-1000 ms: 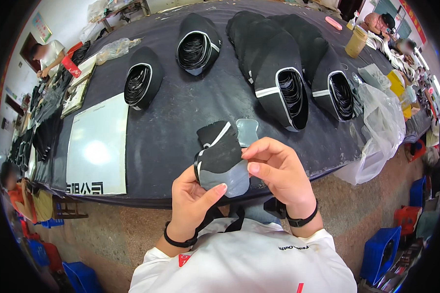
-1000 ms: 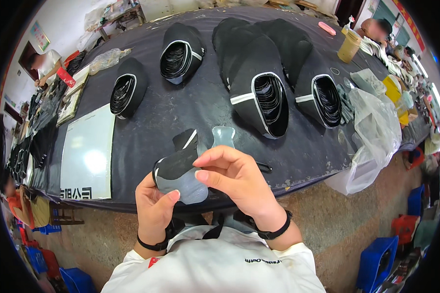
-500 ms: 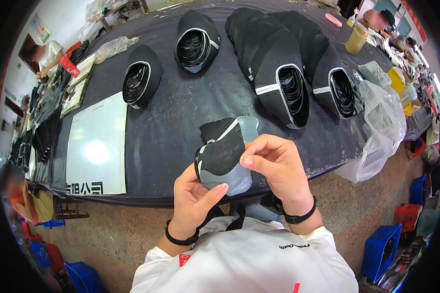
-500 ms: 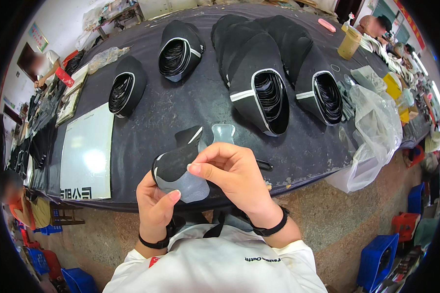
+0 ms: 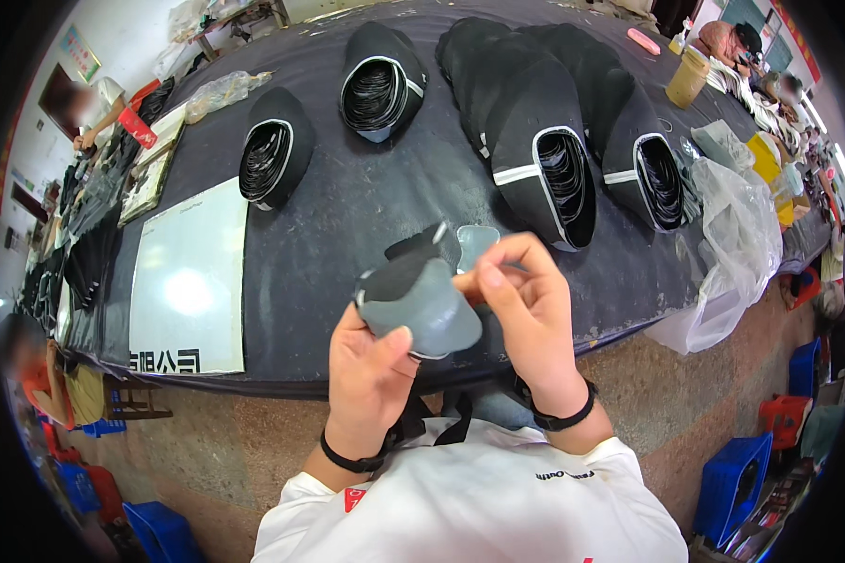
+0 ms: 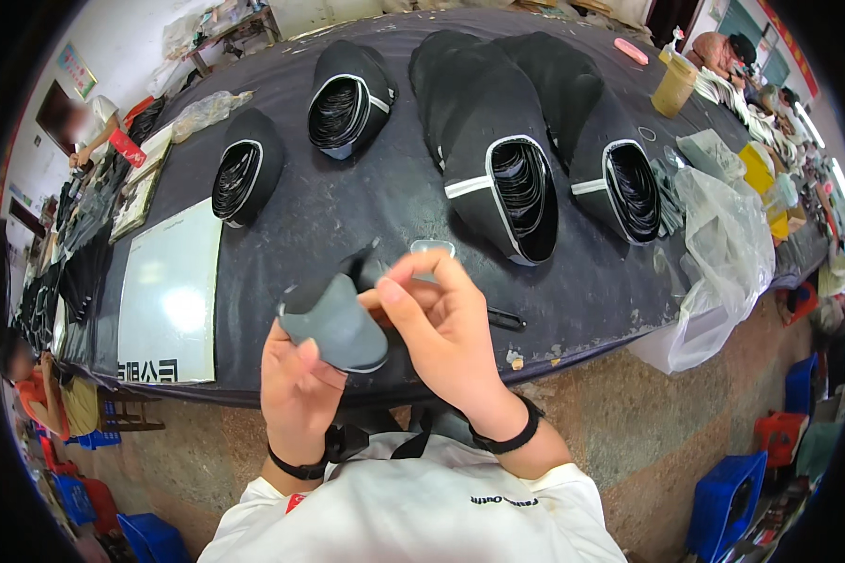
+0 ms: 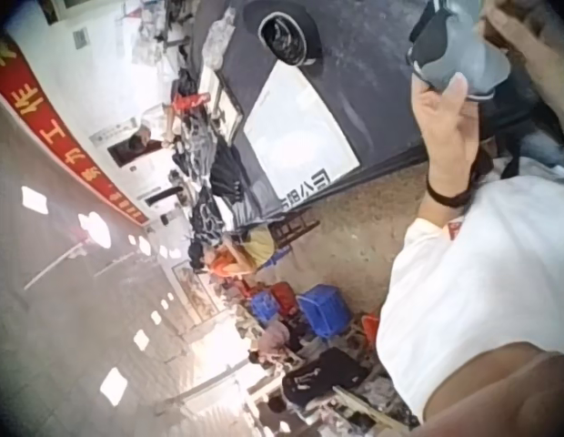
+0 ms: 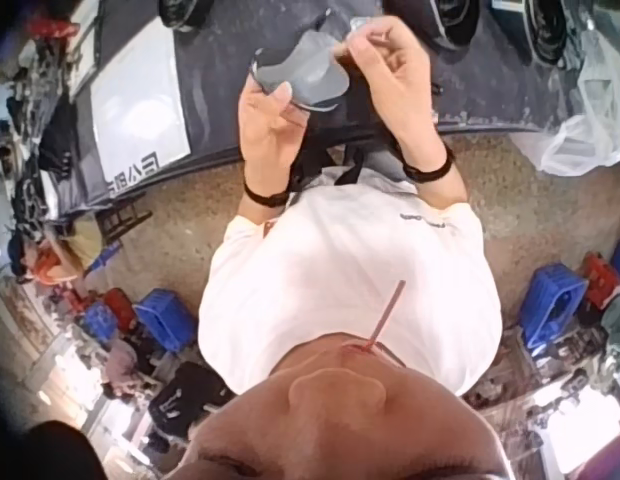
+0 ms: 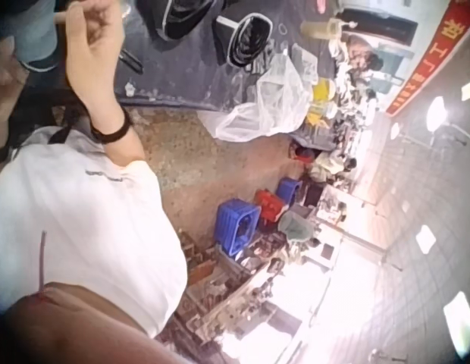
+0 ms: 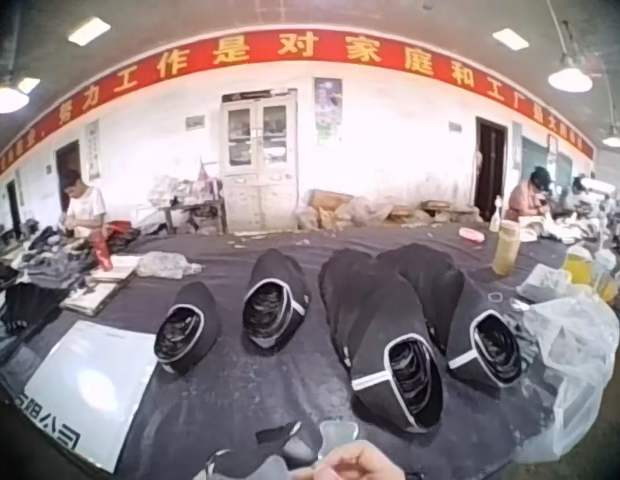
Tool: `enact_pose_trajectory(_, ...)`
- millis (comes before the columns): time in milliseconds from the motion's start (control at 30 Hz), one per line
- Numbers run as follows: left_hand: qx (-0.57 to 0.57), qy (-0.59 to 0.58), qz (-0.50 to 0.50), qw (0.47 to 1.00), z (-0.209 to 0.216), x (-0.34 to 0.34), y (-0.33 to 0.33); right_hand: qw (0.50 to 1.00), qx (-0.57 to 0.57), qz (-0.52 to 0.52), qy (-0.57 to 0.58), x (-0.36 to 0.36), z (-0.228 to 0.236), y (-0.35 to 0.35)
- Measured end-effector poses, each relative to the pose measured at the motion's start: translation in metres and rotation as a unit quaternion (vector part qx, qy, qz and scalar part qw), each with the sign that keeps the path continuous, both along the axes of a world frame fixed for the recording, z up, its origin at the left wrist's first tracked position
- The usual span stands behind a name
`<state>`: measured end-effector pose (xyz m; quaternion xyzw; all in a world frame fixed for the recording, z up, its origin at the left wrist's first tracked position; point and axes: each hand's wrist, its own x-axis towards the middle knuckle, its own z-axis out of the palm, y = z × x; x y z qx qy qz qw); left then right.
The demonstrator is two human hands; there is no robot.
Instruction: The person unwraps a lollipop and discards the wrapper. They then pick up a shoe component and a grey patch, peeling a plastic film from the patch before pressing it onto the component.
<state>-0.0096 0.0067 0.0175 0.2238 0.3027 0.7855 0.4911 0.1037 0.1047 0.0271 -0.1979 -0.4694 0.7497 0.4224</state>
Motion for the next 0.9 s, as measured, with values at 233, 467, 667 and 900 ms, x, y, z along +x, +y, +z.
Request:
enact_pose_trajectory(233,0.015,-0.085,-0.004,0.996,0.002,-0.003,0.003,0.989,0.123,0.013,-0.087,0.005,-0.009,-0.006)
enact_pose_trajectory(467,0.015,-0.054,0.025,0.998,0.002,-0.001,0.001,0.997,0.058,0.033,0.029,0.004,-0.017,-0.005)
enact_pose_trajectory(667,0.029,-0.037,0.011,0.999,0.004,-0.002,0.003,0.997,0.041,0.059,0.005,0.008,-0.009,0.003)
enact_pose_trajectory(900,-0.052,0.024,-0.021,0.998,0.008,0.006,0.012,0.991,0.063,0.083,-0.082,-0.002,-0.008,0.004)
